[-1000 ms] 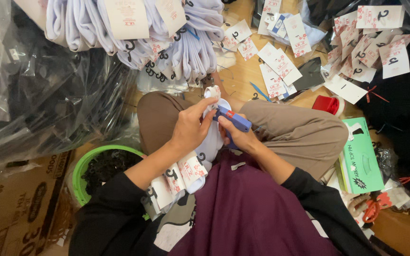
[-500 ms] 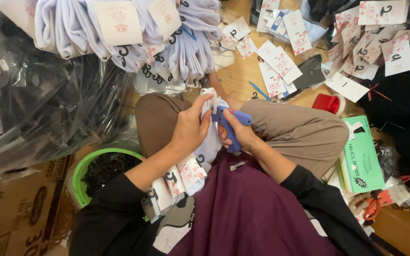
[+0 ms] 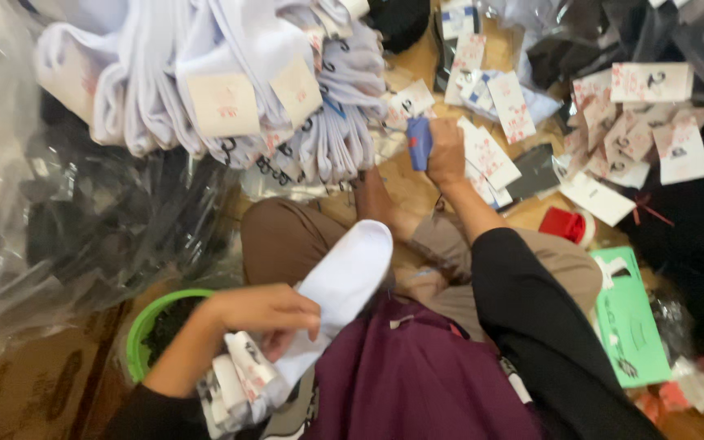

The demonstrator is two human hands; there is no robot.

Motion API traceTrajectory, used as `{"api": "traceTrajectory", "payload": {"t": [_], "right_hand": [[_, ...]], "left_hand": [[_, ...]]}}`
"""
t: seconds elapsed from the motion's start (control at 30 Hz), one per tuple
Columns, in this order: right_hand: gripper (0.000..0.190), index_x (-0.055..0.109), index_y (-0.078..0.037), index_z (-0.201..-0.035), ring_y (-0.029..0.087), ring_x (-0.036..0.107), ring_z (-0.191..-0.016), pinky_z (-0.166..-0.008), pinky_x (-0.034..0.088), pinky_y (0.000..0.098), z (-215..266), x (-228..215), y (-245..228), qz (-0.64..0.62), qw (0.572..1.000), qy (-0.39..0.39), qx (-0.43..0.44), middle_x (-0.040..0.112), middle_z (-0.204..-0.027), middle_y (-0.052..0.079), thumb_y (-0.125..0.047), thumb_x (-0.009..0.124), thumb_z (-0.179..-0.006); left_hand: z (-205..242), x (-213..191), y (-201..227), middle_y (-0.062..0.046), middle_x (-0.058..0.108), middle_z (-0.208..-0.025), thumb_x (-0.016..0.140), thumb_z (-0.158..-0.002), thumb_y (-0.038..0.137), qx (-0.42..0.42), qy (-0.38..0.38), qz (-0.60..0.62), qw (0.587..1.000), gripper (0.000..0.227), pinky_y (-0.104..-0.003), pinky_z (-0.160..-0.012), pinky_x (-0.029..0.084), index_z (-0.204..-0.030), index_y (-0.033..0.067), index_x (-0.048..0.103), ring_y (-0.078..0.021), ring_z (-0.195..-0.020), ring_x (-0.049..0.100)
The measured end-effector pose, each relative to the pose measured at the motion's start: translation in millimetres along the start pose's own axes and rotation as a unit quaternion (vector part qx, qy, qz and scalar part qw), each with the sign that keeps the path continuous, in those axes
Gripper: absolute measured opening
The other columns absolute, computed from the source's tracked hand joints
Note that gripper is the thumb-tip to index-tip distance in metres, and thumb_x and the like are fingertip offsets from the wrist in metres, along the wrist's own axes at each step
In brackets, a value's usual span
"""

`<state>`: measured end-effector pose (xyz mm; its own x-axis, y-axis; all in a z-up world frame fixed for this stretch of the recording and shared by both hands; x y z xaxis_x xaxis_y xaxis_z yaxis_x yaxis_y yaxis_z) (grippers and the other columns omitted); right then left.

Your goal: The person labels socks by applying plastic tags with a tagging gun and then placing labels into a basket.

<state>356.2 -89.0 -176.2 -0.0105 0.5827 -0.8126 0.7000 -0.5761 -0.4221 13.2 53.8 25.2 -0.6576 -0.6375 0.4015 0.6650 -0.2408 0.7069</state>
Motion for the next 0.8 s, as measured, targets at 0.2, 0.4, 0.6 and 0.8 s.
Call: {"api": "traceTrajectory", "payload": {"t": [0.2, 0.4, 0.6, 0.8], "right_hand": [[0.005, 0.059, -0.018, -0.098, 0.017, 0.057, -0.106, -0.087, 0.043, 0.0296, -28, 63, 0, 0.032, 0.994, 0.101, -0.012, 0.065, -0.105, -0.002, -0.02, 0.06, -0.102], [0.01, 0.053, -0.019, -0.094, 0.02, 0.061, -0.085, -0.082, 0.045, 0.033, -23, 97, 61, 0.104, 0.993, 0.045, -0.046, 0.057, -0.082, 0.0, -0.015, 0.052, -0.103], [0.004, 0.058, -0.015, -0.1, 0.025, 0.059, -0.099, -0.086, 0.043, 0.036, -30, 60, 37, 0.058, 0.998, 0.012, -0.028, 0.059, -0.093, 0.004, -0.015, 0.054, -0.102], [0.006, 0.056, -0.018, -0.105, 0.016, 0.06, -0.098, -0.09, 0.044, 0.0316, -44, 87, 11, 0.16, 0.984, 0.025, -0.077, 0.058, -0.091, -0.001, -0.015, 0.053, -0.101]], "left_hand": [[-7, -69, -6, -0.004, 0.067, -0.057, 0.082, -0.084, 0.032, 0.093, 0.497, -0.138, 0.851, 0.019, -0.03, -0.052, 0.05, -0.083, 0.0174, 0.07, -0.0185, -0.055, 0.066], [-23, -85, -19, -0.007, 0.062, -0.077, 0.079, -0.084, 0.034, 0.034, 0.521, -0.278, 0.806, 0.024, -0.042, -0.078, 0.054, -0.087, 0.0125, 0.068, -0.0318, -0.083, 0.064], [-47, -82, -18, -0.004, 0.056, -0.072, 0.083, -0.074, 0.019, 0.11, 0.517, -0.295, 0.796, 0.019, -0.038, -0.074, 0.051, -0.079, 0.0156, 0.065, -0.028, -0.081, 0.061], [-39, -77, -19, -0.01, 0.057, -0.071, 0.08, -0.074, 0.018, 0.055, 0.505, -0.282, 0.814, 0.019, -0.044, -0.071, 0.051, -0.076, 0.0103, 0.063, -0.0338, -0.079, 0.06]]}}
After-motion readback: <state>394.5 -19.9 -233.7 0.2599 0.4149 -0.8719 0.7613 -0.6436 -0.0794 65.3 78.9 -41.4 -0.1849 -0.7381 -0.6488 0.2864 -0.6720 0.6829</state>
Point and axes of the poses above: each hand's wrist, its own z-axis away from the middle knuckle, its own x-axis out of the palm, y = z × x, the point moved 8 cm from there along -z, towards the middle knuckle
